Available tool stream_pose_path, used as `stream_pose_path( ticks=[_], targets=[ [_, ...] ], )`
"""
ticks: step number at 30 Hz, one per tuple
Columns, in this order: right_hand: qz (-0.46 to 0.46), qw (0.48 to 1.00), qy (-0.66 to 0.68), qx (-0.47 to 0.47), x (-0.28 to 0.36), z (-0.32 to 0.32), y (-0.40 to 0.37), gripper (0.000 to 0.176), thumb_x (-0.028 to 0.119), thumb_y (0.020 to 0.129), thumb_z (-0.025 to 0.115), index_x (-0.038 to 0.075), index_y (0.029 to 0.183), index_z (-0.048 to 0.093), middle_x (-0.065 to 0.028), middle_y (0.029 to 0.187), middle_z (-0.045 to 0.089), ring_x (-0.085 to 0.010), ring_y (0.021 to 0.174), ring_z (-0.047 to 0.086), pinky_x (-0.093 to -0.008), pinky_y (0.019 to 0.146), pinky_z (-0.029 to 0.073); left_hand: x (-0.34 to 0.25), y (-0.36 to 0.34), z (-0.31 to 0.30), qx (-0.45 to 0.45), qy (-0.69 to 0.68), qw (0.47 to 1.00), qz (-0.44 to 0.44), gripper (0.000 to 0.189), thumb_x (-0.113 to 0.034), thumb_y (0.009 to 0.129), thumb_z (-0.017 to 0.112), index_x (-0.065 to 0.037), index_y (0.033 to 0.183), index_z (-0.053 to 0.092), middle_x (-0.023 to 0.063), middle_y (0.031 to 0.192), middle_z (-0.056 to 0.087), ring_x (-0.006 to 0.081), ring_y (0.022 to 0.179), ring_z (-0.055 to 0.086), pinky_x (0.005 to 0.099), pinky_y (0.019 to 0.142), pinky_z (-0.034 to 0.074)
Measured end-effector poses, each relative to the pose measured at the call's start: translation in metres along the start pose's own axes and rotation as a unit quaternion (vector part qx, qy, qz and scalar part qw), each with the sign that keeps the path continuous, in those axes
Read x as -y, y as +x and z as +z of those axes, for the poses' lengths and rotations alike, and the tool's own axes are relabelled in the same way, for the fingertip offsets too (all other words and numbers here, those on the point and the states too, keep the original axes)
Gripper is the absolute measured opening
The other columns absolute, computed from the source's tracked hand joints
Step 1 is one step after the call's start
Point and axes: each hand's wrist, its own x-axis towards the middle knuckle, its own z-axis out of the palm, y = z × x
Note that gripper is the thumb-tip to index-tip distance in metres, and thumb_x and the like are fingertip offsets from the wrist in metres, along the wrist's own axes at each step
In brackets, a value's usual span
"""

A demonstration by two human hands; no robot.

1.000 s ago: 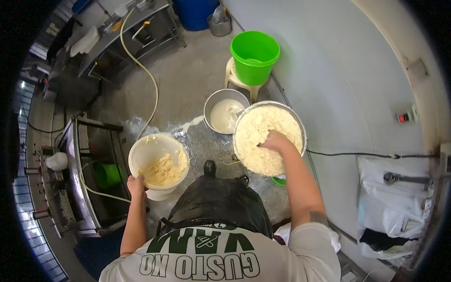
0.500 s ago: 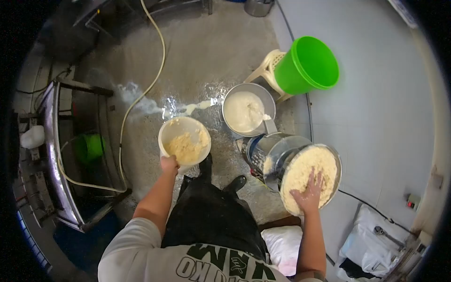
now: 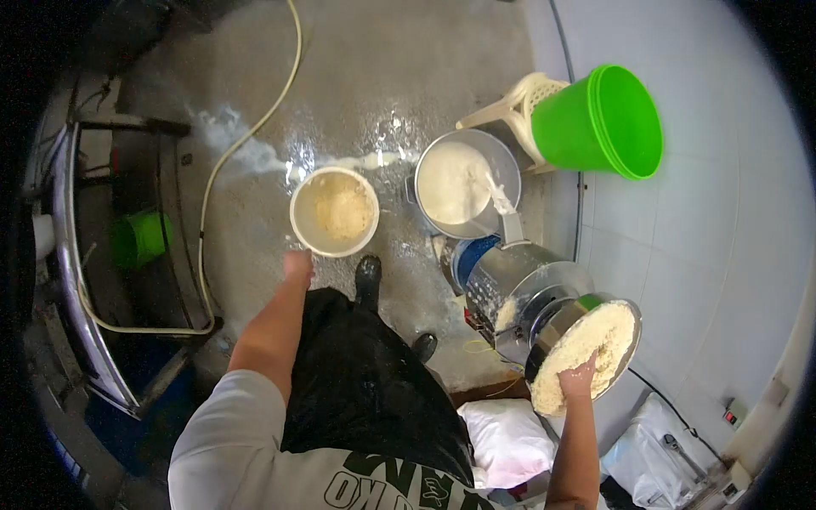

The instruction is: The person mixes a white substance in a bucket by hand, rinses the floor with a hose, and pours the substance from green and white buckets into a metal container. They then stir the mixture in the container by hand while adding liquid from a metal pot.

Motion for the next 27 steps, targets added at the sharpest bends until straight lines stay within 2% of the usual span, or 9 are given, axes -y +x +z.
stream_pose_path(
  ticks=[2,3,8,10,11,15,17,24,27],
  targets=[
    [-0.011,0.986,0.157,0.062,0.023,-0.019,0.008,0.075,0.018,0.075,0.065,-0.009,0.142,0.046,-0.0202,0.138,0.061,-0.0347,0.140,0.044,-0.0440,0.126,0.017,0.001,-0.010,-0.019,-0.024,-0.015,0.998,0.063,0.024,-0.014,0.088,0.066,0.002,0.104,0.057,0.0108,0.077,0.060,0.0216,0.057,0.057,0.0338,0.049,0.048],
    [-0.072,0.994,0.006,0.082,0.014,-0.010,0.017,0.057,0.021,0.081,0.058,-0.001,0.134,0.059,-0.0129,0.135,0.066,-0.0303,0.137,0.048,-0.0497,0.126,0.013,-0.010,-0.034,-0.037,-0.007,-0.004,0.996,0.087,0.029,-0.018,0.086,0.068,0.003,0.104,0.060,0.0152,0.084,0.064,0.0259,0.073,0.063,0.0374,0.064,0.050],
    [-0.080,0.994,0.011,0.076,0.061,-0.040,0.025,0.061,0.039,0.091,0.055,0.015,0.147,0.052,-0.0053,0.150,0.055,-0.0287,0.146,0.035,-0.0515,0.125,0.011,-0.031,-0.122,-0.096,0.040,0.079,0.968,0.236,0.031,-0.024,0.088,0.070,0.002,0.104,0.063,0.0177,0.090,0.070,0.0291,0.084,0.068,0.0398,0.077,0.053],
    [-0.070,0.996,-0.054,0.013,0.021,0.045,0.068,0.072,0.051,0.090,0.057,0.013,0.150,0.048,-0.0101,0.153,0.050,-0.0331,0.147,0.033,-0.0524,0.125,0.012,-0.045,-0.161,-0.124,0.058,0.114,0.947,0.294,0.029,-0.024,0.090,0.069,0.002,0.102,0.063,0.0169,0.089,0.069,0.0286,0.080,0.067,0.0391,0.076,0.053],
    [0.031,0.995,0.088,-0.020,0.052,-0.006,0.043,0.082,0.050,0.084,0.067,0.005,0.150,0.045,-0.0181,0.153,0.048,-0.0348,0.147,0.035,-0.0485,0.124,0.019,-0.036,-0.177,-0.139,0.057,0.131,0.936,0.321,0.029,-0.024,0.091,0.068,0.002,0.101,0.064,0.0165,0.087,0.069,0.0286,0.079,0.066,0.0388,0.075,0.053],
    [-0.050,0.979,0.189,-0.054,0.052,-0.068,0.016,0.086,0.046,0.073,0.081,-0.002,0.139,0.055,-0.0218,0.145,0.055,-0.0327,0.139,0.046,-0.0374,0.117,0.035,-0.009,-0.235,-0.211,0.040,0.110,0.917,0.381,0.022,-0.020,0.093,0.067,0.002,0.095,0.065,0.0124,0.079,0.066,0.0218,0.072,0.063,0.0360,0.071,0.052],
    [-0.033,0.859,0.511,-0.019,0.042,-0.088,-0.003,0.086,0.053,0.074,0.081,-0.001,0.137,0.057,-0.0213,0.141,0.058,-0.0306,0.138,0.048,-0.0409,0.115,0.038,-0.004,-0.287,-0.248,-0.005,0.167,0.903,0.397,0.019,-0.017,0.093,0.066,0.002,0.095,0.064,0.0113,0.078,0.065,0.0198,0.071,0.062,0.0346,0.070,0.051],
    [-0.110,0.957,0.165,-0.210,0.115,-0.138,-0.024,0.090,0.065,0.078,0.072,0.011,0.147,0.051,-0.0217,0.144,0.056,-0.0378,0.144,0.040,-0.0440,0.116,0.037,0.020,-0.365,-0.292,-0.102,0.219,0.859,0.452,0.021,-0.018,0.094,0.066,0.002,0.096,0.064,0.0165,0.079,0.067,0.0270,0.071,0.063,0.0377,0.072,0.052],
    [-0.095,0.978,0.130,-0.132,0.123,-0.124,-0.009,0.087,0.063,0.076,0.073,0.009,0.142,0.056,-0.0214,0.140,0.059,-0.0351,0.140,0.046,-0.0435,0.115,0.039,0.012,-0.381,-0.294,-0.101,0.203,0.854,0.467,0.020,-0.018,0.094,0.066,0.002,0.097,0.064,0.0199,0.082,0.068,0.0335,0.075,0.067,0.0405,0.072,0.053]
  ],
)
